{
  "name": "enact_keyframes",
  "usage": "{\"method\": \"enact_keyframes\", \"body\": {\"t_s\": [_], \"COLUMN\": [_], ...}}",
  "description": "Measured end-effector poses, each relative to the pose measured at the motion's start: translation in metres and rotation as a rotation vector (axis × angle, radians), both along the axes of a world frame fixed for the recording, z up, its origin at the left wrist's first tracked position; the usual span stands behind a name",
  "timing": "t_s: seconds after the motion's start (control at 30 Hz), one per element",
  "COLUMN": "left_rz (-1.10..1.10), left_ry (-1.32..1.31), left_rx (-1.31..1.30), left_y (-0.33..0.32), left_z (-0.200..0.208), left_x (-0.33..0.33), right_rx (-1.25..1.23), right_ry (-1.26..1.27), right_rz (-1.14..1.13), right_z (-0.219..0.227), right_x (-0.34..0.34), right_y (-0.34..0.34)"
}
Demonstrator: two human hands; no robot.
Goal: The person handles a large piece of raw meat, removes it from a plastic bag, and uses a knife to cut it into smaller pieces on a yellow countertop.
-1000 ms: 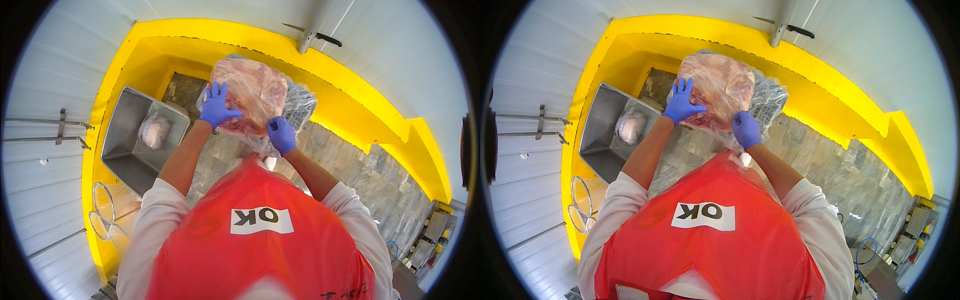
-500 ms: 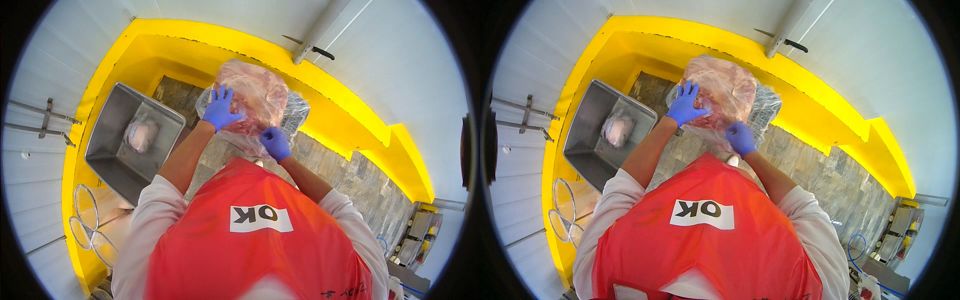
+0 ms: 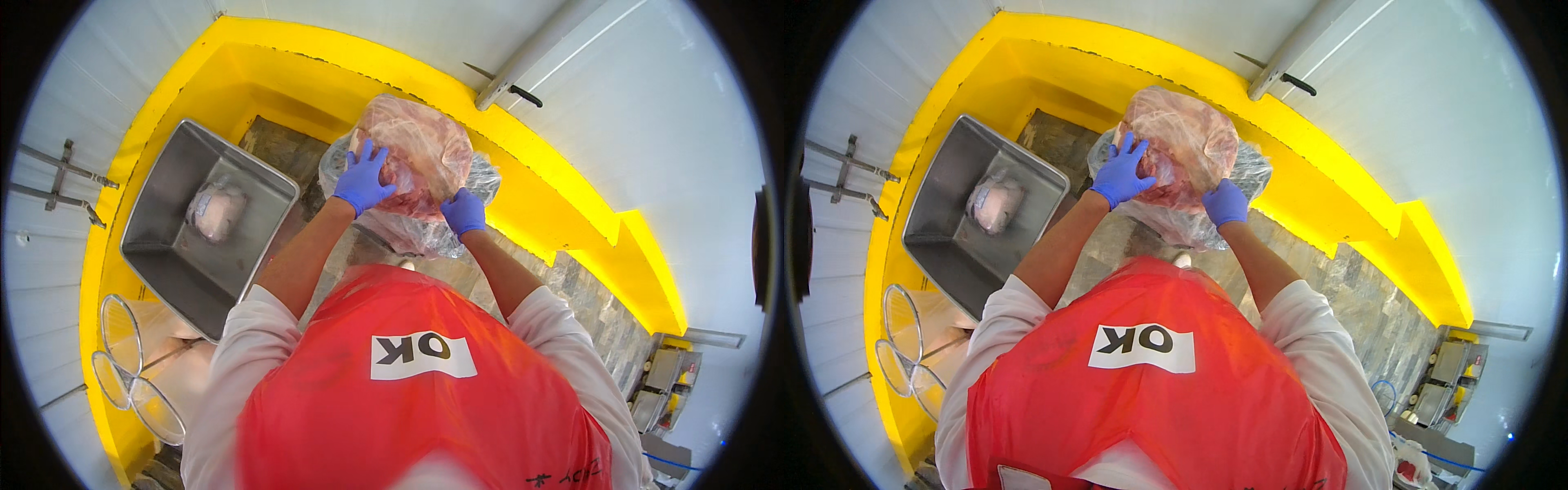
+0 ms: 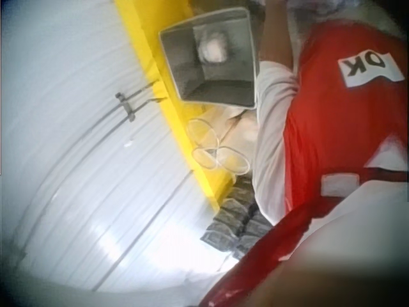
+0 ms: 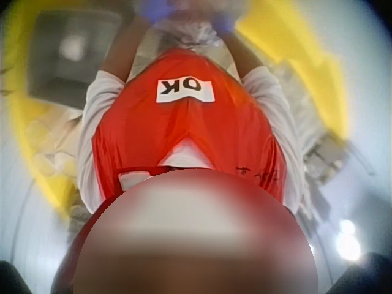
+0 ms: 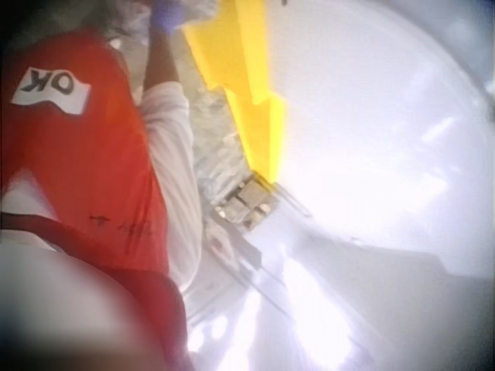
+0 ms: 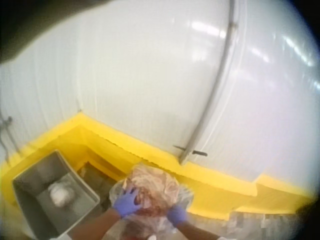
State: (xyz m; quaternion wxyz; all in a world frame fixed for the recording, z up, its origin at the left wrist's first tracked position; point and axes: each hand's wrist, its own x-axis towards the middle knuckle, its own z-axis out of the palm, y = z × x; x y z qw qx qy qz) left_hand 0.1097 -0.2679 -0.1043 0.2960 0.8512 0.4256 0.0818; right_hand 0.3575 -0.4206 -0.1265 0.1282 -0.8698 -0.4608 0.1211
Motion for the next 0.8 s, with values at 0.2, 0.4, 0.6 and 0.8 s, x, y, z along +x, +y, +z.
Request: {"method": "enact_keyframes", "body": {"t_s": [0.2,0.4,0.6,0.8], "left_rz": [0.009,0.011,0.07,0.15], "left_ry": [0.028,-0.038,0.058,0.078], "left_rx": [-0.021,0.05,0.021,0.006], "left_y": [0.002,0.0,-0.01,-0.01], "left_z": [0.006,-0.015,0.002,0.004], "left_x": [-0.004,-0.005,0.005,0.016], "right_rx": [0.151,-0.025,-0.022,0.052], "right_ry": [-0.007,-0.111,-0.037,0.011], "right_rz": [0.238,0.309,0.332,0.45], "right_z": [0.032,0.032,0.014,0.015], "right_x": [-0.013,-0.012,0.021,0.043], "right_y": [-0.006,0.018,0.037,0.044]}}
